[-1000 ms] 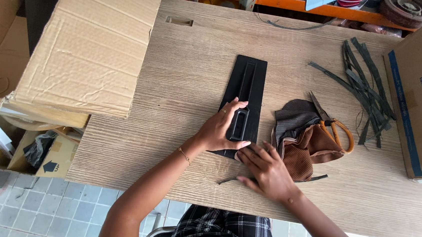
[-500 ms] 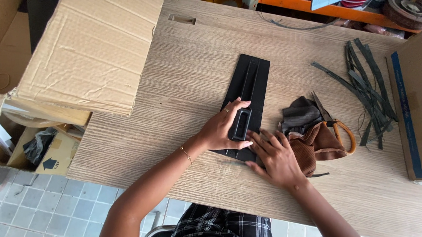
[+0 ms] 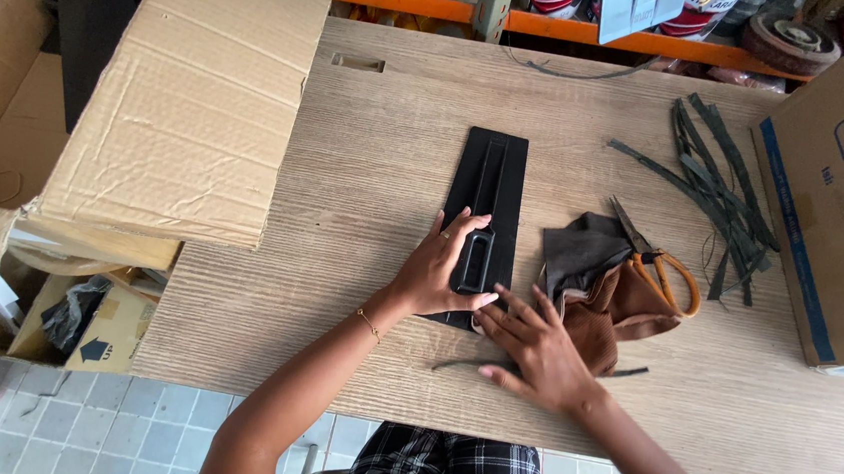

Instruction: The recorder is seen taking a black plastic component out of a box and then using a piece of cloth to clean it before tying a brown piece of leather/fabric to it with a thin strip.

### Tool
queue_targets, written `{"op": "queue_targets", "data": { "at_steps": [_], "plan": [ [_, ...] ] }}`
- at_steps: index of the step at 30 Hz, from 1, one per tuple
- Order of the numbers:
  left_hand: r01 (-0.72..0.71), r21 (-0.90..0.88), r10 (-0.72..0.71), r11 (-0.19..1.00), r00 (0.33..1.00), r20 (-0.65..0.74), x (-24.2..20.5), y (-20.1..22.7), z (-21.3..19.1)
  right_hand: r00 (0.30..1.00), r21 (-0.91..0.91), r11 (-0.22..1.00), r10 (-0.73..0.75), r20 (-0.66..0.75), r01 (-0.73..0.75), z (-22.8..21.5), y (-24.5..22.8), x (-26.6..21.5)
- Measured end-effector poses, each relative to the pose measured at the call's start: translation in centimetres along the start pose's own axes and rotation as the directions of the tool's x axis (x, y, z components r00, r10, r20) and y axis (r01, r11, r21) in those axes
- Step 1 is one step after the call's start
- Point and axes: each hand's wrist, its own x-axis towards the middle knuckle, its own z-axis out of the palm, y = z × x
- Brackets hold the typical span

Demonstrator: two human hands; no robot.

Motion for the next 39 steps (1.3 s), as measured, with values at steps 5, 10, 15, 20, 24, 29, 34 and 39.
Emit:
{"op": "queue_targets", "data": {
  "at_steps": [5, 10, 15, 20, 24, 29, 34, 39],
  "plan": [
    [0.000, 0.008, 0.000, 1.000, 1.000, 0.013, 0.0, 0.1, 0.1, 0.997, 0.017, 0.998, 0.066, 0.035, -0.067, -0.4, 0.4, 0.6],
    [0.001, 0.020, -0.001, 1.000, 1.000, 0.009, 0.1, 0.3, -0.1, 0.990, 0.007, 0.992, 0.122, 0.072, -0.123, 0.0, 3.0, 2.6],
    [0.018, 0.018, -0.018, 1.000, 1.000, 0.011, 0.2, 0.8, -0.4, 0.986, -0.064, 0.985, 0.156, -0.054, -0.159, 0.3, 5.4, 4.4],
    [0.016, -0.018, -0.016, 1.000, 1.000, 0.011, 0.3, 1.0, -0.5, 0.971, -0.076, 0.968, 0.235, -0.050, -0.238, 0.3, 7.7, 6.7],
    [0.025, -0.026, -0.025, 0.999, 1.000, 0.008, 0.1, 0.9, -0.1, 0.960, -0.117, 0.953, 0.275, -0.042, -0.278, 1.4, 9.8, 8.5],
    [0.050, -0.056, -0.050, 0.997, 0.999, 0.015, 0.3, 1.5, -0.5, 0.936, -0.205, 0.915, 0.352, -0.014, -0.347, 2.5, 13.0, 11.5],
    [0.034, -0.030, -0.034, 0.999, 0.999, 0.015, 0.3, 1.5, -0.7, 0.901, -0.211, 0.879, 0.434, -0.024, -0.429, 3.1, 15.7, 14.7],
    [0.043, -0.056, -0.041, 0.998, 0.999, 0.035, 0.3, 1.6, -0.8, 0.874, -0.230, 0.848, 0.484, -0.032, -0.478, 4.8, 18.6, 17.0]
  ]
}}
